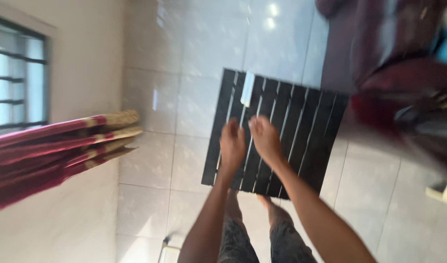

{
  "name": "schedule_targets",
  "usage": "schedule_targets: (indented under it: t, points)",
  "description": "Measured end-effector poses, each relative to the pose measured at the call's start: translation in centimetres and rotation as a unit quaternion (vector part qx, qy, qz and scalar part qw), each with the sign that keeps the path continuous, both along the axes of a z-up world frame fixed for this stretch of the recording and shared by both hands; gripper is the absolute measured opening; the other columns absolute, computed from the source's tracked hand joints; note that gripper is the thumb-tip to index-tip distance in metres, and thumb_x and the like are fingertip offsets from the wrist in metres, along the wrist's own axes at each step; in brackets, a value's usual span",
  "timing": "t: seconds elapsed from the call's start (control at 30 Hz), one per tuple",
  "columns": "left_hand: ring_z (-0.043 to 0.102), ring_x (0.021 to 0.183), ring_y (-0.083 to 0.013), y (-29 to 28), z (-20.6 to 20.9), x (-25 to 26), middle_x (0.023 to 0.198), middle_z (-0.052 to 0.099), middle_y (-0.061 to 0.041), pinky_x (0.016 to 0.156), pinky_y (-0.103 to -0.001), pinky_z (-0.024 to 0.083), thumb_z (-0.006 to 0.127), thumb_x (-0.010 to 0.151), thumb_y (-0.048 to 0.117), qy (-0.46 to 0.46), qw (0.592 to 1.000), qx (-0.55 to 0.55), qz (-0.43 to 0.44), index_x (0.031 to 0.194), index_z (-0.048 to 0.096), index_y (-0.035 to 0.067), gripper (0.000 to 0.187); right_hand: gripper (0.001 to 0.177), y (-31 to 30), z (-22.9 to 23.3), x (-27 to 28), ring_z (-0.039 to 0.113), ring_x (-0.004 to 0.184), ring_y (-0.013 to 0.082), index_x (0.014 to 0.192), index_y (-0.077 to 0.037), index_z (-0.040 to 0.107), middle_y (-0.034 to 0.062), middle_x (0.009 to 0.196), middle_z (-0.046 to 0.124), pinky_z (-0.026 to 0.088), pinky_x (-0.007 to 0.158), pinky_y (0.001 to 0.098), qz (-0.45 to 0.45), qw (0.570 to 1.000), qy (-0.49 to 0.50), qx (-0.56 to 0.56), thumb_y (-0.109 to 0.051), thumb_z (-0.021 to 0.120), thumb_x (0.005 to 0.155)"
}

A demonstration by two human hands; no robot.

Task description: The person disassembles a white metal clothes drying rack by unscrewing and removing several poles and joints. They then reassemble the rack by inserting the poles and joints back into place, securing the structure.

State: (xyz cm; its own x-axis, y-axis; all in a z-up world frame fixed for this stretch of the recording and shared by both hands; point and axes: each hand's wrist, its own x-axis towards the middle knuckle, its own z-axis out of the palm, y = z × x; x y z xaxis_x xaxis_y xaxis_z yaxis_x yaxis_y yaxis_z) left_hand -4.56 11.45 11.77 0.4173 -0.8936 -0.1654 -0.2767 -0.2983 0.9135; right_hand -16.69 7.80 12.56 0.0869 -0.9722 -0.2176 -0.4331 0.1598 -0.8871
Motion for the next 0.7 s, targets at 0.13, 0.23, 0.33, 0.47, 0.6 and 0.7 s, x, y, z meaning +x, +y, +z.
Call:
schedule_targets:
  t: [0.13,0.23,0.33,0.47,0.6,0.7]
  points:
    - [0.072,0.101,-0.0229,4.8,8.2,-1.5,0.111,0.073,-0.016,0.084,-0.036,0.058,0.061,0.100,0.019,0.092,0.993,0.050,0.057,0.134,0.060,0.002,0.038,0.028,4.9,8.0,0.1,0.074,0.083,0.0180,0.119,-0.001,0.067,0.0120,0.096,0.077,0.060,0.070,0.0284,0.036,0.998,-0.039,0.046,-0.021,0.060,0.102]
    - [0.071,0.099,-0.0195,9.4,13.5,-3.1,0.113,0.072,-0.012,0.082,-0.033,0.059,0.058,0.101,0.018,0.150,0.983,0.031,0.100,0.136,0.056,0.002,0.039,0.025,9.2,13.3,-1.0,0.075,0.087,0.0145,0.116,0.000,0.067,0.0095,0.098,0.077,0.060,0.073,0.0269,0.099,0.991,-0.083,0.027,-0.019,0.059,0.103]
    - [0.070,0.099,-0.0190,13.7,17.9,-4.3,0.113,0.071,-0.012,0.082,-0.032,0.059,0.058,0.100,0.016,0.167,0.972,-0.025,0.164,0.135,0.056,0.001,0.038,0.024,12.1,18.0,-1.5,0.075,0.088,0.0143,0.116,-0.002,0.068,0.0086,0.099,0.076,0.060,0.073,0.0271,0.174,0.982,-0.076,-0.003,-0.020,0.059,0.103]
    - [0.069,0.103,-0.0212,19.7,21.4,-6.1,0.116,0.070,-0.016,0.087,-0.033,0.059,0.056,0.103,0.015,0.203,0.946,-0.105,0.229,0.137,0.056,0.000,0.037,0.023,16.3,22.6,-2.6,0.073,0.088,0.0151,0.114,-0.001,0.068,0.0099,0.100,0.076,0.059,0.074,0.0278,0.266,0.957,-0.081,-0.088,-0.020,0.062,0.102]
    - [0.071,0.107,-0.0218,25.5,23.7,-7.4,0.121,0.072,-0.016,0.090,-0.035,0.057,0.056,0.103,0.016,0.112,0.938,-0.125,0.303,0.134,0.057,0.000,0.034,0.022,21.0,25.1,-3.3,0.072,0.084,0.0132,0.116,-0.002,0.068,0.0087,0.098,0.075,0.057,0.070,0.0268,0.347,0.930,-0.076,-0.090,-0.019,0.062,0.104]
    - [0.073,0.098,-0.0223,29.5,25.8,-7.6,0.110,0.075,-0.015,0.085,-0.035,0.058,0.056,0.101,0.014,0.113,0.924,-0.110,0.349,0.131,0.061,-0.001,0.034,0.020,24.2,26.7,-2.1,0.070,0.081,0.0126,0.114,-0.002,0.068,0.0083,0.093,0.075,0.056,0.069,0.0271,0.395,0.910,-0.101,-0.072,-0.018,0.062,0.105]
